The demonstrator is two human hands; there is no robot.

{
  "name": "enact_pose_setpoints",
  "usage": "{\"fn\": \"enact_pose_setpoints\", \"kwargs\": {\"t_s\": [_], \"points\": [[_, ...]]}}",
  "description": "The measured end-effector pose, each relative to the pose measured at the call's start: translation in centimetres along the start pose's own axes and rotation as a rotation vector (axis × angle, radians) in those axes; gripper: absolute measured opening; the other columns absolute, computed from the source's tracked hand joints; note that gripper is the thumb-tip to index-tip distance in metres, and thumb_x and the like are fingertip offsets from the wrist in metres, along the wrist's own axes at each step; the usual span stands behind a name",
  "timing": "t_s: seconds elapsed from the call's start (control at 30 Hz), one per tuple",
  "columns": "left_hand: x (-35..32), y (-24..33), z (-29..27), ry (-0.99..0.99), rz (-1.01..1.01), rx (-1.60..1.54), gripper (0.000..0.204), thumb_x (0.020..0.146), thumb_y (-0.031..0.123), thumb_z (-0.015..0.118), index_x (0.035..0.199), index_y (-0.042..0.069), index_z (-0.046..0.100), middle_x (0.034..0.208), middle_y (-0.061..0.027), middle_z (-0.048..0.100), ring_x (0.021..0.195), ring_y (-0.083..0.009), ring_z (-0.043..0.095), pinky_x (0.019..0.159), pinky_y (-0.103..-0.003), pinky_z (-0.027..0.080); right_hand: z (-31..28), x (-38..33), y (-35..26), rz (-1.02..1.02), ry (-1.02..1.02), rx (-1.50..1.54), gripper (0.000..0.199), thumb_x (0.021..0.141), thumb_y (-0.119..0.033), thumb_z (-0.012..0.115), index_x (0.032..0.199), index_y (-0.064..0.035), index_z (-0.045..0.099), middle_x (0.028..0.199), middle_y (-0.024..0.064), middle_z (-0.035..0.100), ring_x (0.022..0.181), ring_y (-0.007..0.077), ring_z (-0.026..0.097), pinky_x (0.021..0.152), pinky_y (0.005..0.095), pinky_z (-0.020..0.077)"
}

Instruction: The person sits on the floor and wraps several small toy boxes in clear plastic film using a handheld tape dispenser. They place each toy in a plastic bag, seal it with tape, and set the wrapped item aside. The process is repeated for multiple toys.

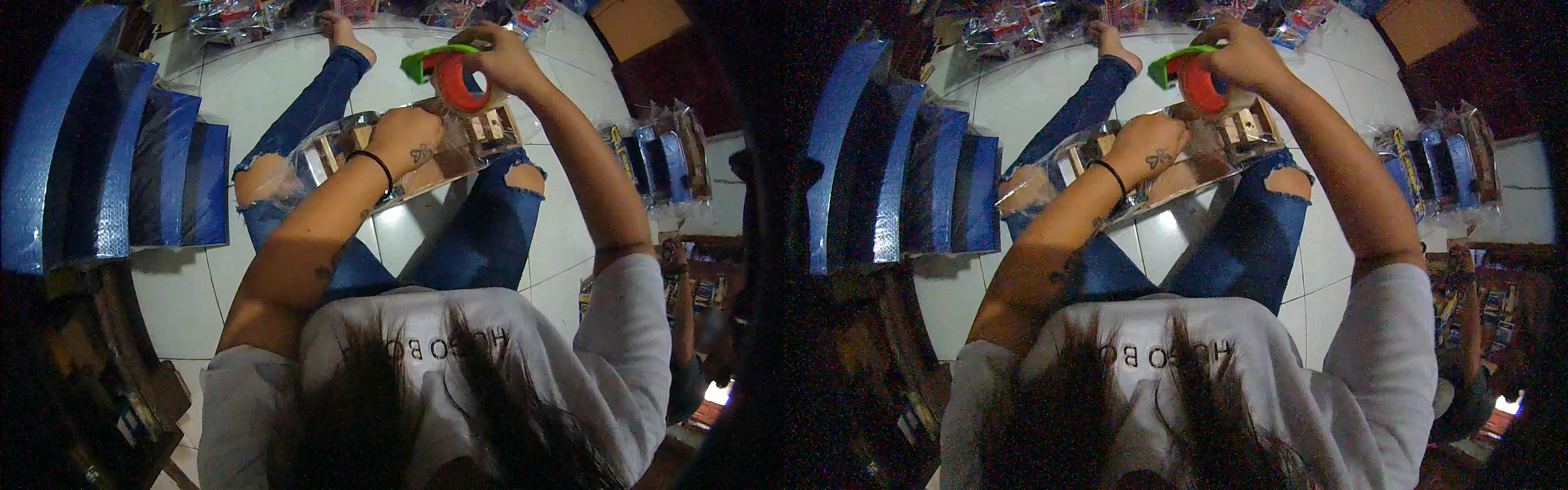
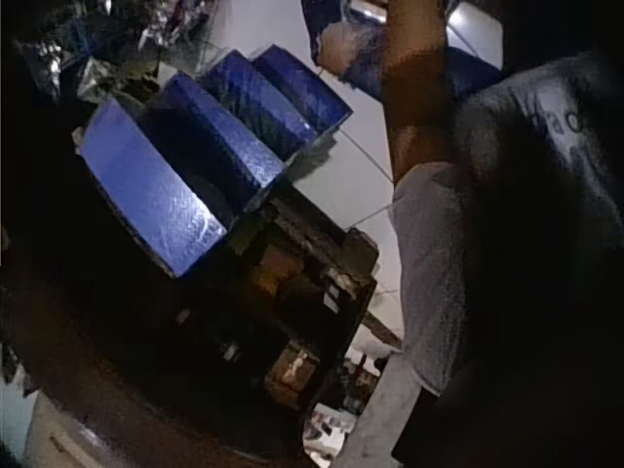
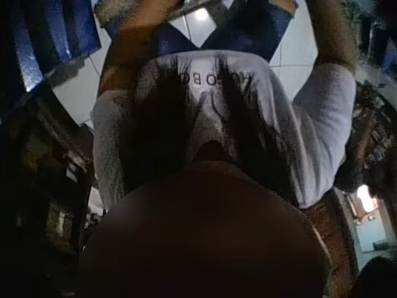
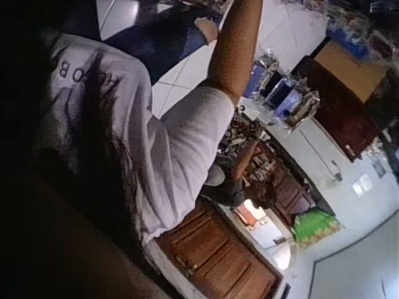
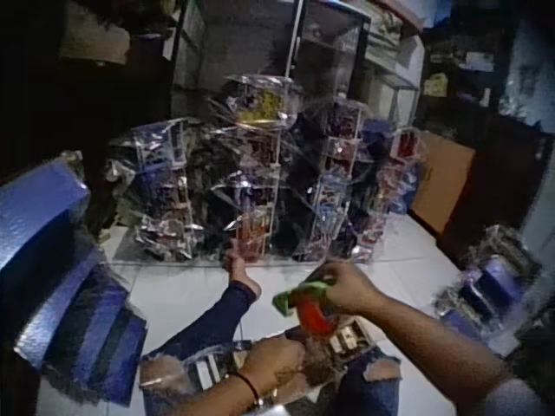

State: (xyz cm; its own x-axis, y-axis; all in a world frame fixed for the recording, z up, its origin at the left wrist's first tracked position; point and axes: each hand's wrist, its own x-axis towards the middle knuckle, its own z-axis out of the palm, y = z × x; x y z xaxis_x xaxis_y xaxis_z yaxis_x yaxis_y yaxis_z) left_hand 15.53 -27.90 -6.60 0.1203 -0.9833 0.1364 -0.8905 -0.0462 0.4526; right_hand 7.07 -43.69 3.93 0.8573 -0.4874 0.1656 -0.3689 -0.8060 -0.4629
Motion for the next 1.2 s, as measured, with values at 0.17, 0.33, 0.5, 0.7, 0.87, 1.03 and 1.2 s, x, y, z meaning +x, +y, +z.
{"fn": "enact_pose_setpoints", "kwargs": {"t_s": [0.17,0.33,0.5,0.7,0.87,1.03,1.2], "points": [[0.2,0.2,0.0,-0.015,-0.017,0.009,0.034,0.09,0.029,0.049,0.081,0.003,0.069,0.081,-0.0223,0.066,0.078,-0.0386,0.066,0.073,-0.049,0.052,1.5,4.5,0.1,0.143,-0.379,-0.232,0.041,0.064,-0.018,0.064,0.101,-0.0008,0.07,0.091,0.019,0.069,0.088,0.0283,0.066,0.08,0.036,0.0518],[0.4,0.0,-0.1,-0.044,-0.041,-0.015,0.03,0.088,0.025,0.05,0.084,0.003,0.07,0.084,-0.0212,0.067,0.08,-0.0375,0.066,0.073,-0.047,0.053,2.3,11.0,-0.7,0.089,-0.693,-0.45,0.023,0.065,-0.016,0.064,0.084,-0.0085,0.072,0.084,0.0124,0.07,0.076,0.0305,0.067,0.066,0.04,0.0519],[0.8,-0.7,-0.3,-0.085,0.007,0.028,0.024,0.08,0.019,0.054,0.086,0.003,0.071,0.088,-0.0196,0.069,0.083,-0.035,0.068,0.074,-0.045,0.054,0.8,4.3,-2.2,-0.063,-0.447,-0.541,0.038,0.071,-0.035,0.066,0.096,-0.007,0.071,0.093,0.0201,0.068,0.084,0.0353,0.067,0.076,0.0426,0.0522],[0.5,-0.8,0.0,-0.009,0.033,-0.082,0.022,0.078,0.017,0.055,0.083,0.004,0.071,0.088,-0.021,0.068,0.081,-0.037,0.067,0.074,-0.046,0.053,-0.7,-10.1,-1.9,0.141,0.002,-0.079,0.046,0.068,-0.014,0.068,0.112,-0.0023,0.066,0.098,0.0151,0.059,0.091,0.0335,0.062,0.085,0.0373,0.0496],[1.1,-1.7,0.3,0.007,0.127,-0.074,0.032,0.085,0.026,0.049,0.08,0.001,0.069,0.082,-0.0236,0.066,0.077,-0.0396,0.065,0.073,-0.048,0.052,1.6,-20.7,-2.7,0.127,0.177,0.0,0.05,0.064,-0.01,0.067,0.114,-0.0034,0.064,0.103,0.0178,0.055,0.098,0.0357,0.06,0.084,0.0405,0.0502],[2.2,-2.8,0.9,0.017,0.127,-0.041,0.028,0.079,0.022,0.05,0.081,0.002,0.069,0.086,-0.0229,0.067,0.079,-0.0383,0.066,0.073,-0.047,0.052,4.0,-26.7,-4.4,0.281,0.012,-0.077,0.053,0.065,-0.013,0.069,0.118,-0.0075,0.062,0.108,0.0186,0.053,0.1,0.0381,0.059,0.084,0.0433,0.0505],[2.6,-3.1,0.1,-0.067,0.076,-0.03,0.035,0.088,0.029,0.046,0.086,0.001,0.068,0.088,-0.0257,0.065,0.081,-0.0418,0.064,0.077,-0.048,0.051,7.6,-20.9,-3.9,0.254,-0.225,-0.175,0.042,0.069,-0.019,0.072,0.108,-0.0048,0.064,0.11,0.0179,0.056,0.096,0.0372,0.06,0.082,0.0424,0.0505]]}}
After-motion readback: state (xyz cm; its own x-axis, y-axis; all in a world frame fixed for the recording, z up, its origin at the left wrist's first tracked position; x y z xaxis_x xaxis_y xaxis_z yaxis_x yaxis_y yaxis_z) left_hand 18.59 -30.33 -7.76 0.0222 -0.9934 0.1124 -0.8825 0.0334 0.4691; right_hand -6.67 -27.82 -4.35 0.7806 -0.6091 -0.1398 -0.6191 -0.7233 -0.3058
